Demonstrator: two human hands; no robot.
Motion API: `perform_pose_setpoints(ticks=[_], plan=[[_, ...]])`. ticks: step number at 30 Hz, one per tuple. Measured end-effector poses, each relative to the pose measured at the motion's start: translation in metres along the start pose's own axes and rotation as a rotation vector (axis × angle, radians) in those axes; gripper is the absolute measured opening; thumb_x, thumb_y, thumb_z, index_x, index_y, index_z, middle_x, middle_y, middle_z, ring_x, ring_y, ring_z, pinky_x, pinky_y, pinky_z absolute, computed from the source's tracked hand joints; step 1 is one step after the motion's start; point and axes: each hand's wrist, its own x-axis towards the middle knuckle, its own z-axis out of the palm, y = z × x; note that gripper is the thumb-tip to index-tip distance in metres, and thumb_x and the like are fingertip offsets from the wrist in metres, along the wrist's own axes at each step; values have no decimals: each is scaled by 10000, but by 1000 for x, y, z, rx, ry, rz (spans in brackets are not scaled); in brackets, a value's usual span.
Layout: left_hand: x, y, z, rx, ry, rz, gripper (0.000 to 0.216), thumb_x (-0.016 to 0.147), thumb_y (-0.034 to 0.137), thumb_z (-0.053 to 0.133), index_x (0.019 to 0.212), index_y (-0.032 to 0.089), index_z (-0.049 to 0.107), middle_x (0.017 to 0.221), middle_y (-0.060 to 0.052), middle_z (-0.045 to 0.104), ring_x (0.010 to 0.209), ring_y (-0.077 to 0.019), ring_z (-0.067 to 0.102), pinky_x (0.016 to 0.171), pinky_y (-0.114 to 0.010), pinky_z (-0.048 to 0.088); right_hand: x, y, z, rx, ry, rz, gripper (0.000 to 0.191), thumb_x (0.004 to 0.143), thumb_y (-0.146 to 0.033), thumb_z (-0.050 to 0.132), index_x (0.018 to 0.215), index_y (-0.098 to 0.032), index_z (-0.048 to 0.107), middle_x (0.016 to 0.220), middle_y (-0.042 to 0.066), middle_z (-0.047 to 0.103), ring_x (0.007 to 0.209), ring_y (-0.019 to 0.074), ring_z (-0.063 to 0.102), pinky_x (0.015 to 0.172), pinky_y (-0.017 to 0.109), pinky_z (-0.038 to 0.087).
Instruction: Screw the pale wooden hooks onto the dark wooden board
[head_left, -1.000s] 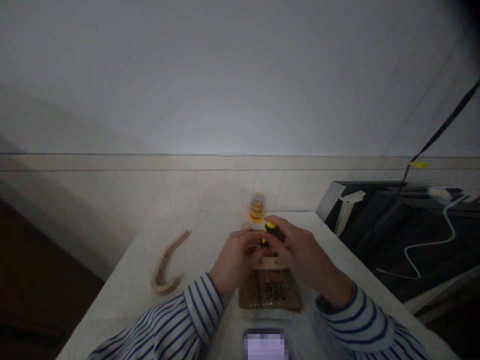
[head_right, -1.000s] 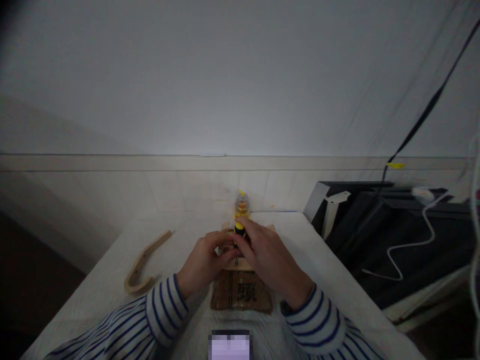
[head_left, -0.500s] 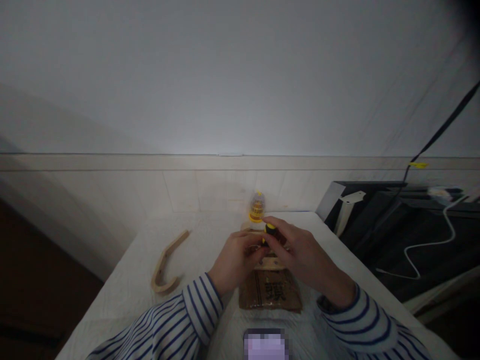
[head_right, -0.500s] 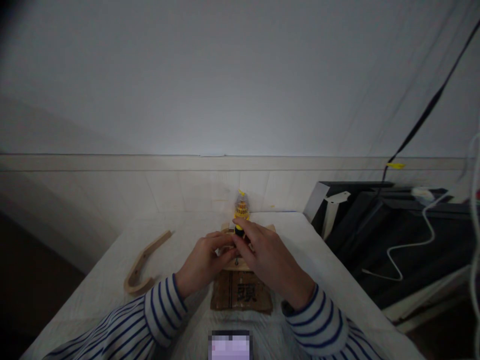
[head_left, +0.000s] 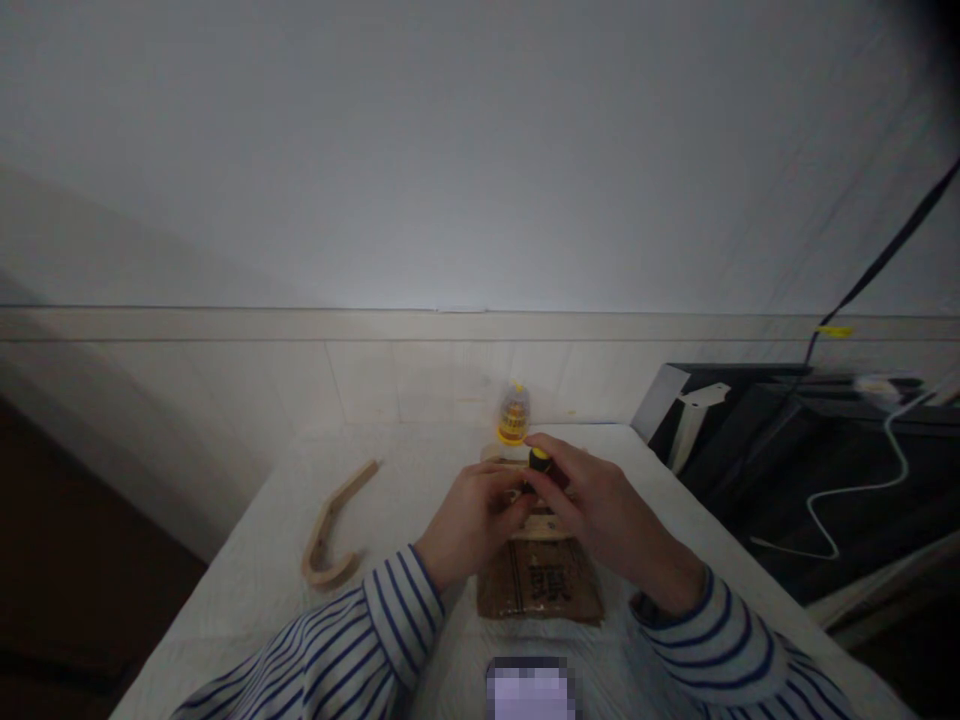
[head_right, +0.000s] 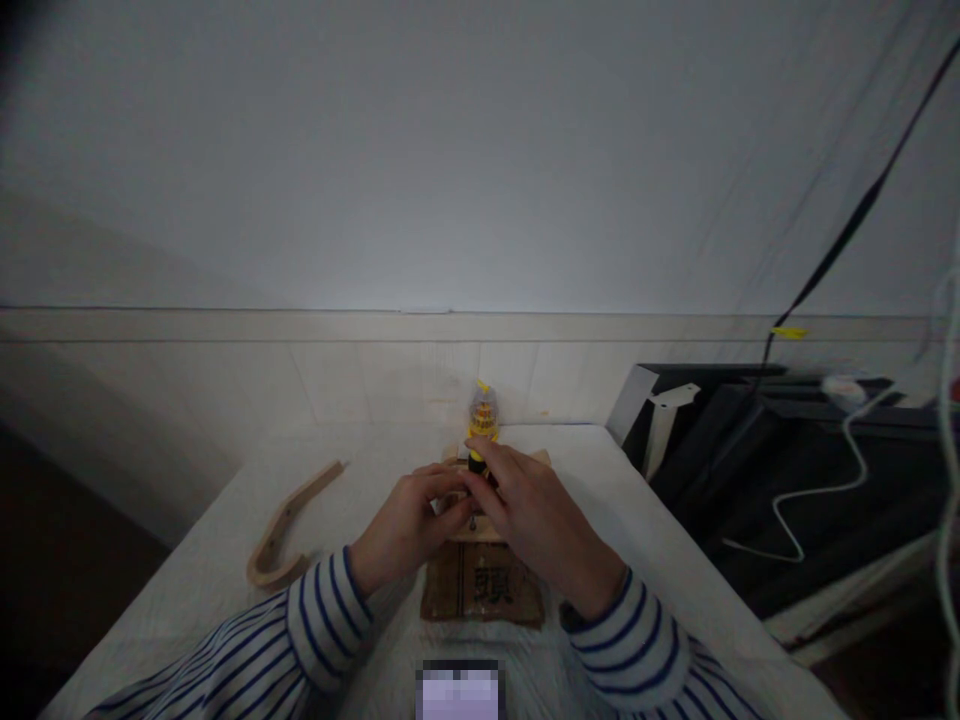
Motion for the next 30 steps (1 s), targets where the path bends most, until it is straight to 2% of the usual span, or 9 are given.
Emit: perform_pose_setpoints(ticks=[9,14,20,30], plan=[[0,0,2,7,53,-56,185,795,165,602,960,196,680,918,-38,694,839,-176,622,793,-292,485,0,0,-1,-9,-1,-13,325,902,-282,428,1215,-208,471,1021,82,665,876,207,639,745,363,504],[0,-1,2,-42,17,-19,189,813,123,571,947,206,675,922,-17,693,859,-160,615,798,-264,468,1,-2,-2,-9,-17,23,336,901,-284,432,1219,-186,470,1000,89,665,879,215,636,744,371,503],[0,-1,1,-60,-5,-18,174,832,134,547,936,194,673,927,-28,691,861,-165,611,802,-261,459,2,-5,-4,24,-49,70,359,892,-294,452,1229,-171,455,962,96,663,783,201,646,686,356,513],[0,-2,0,-70,-12,-1,160,840,147,552,937,194,670,939,-16,689,871,-155,604,812,-257,454,-1,0,-1,-12,-21,11,342,901,-297,434,1216,-164,453,931,90,668,780,204,645,673,349,507]])
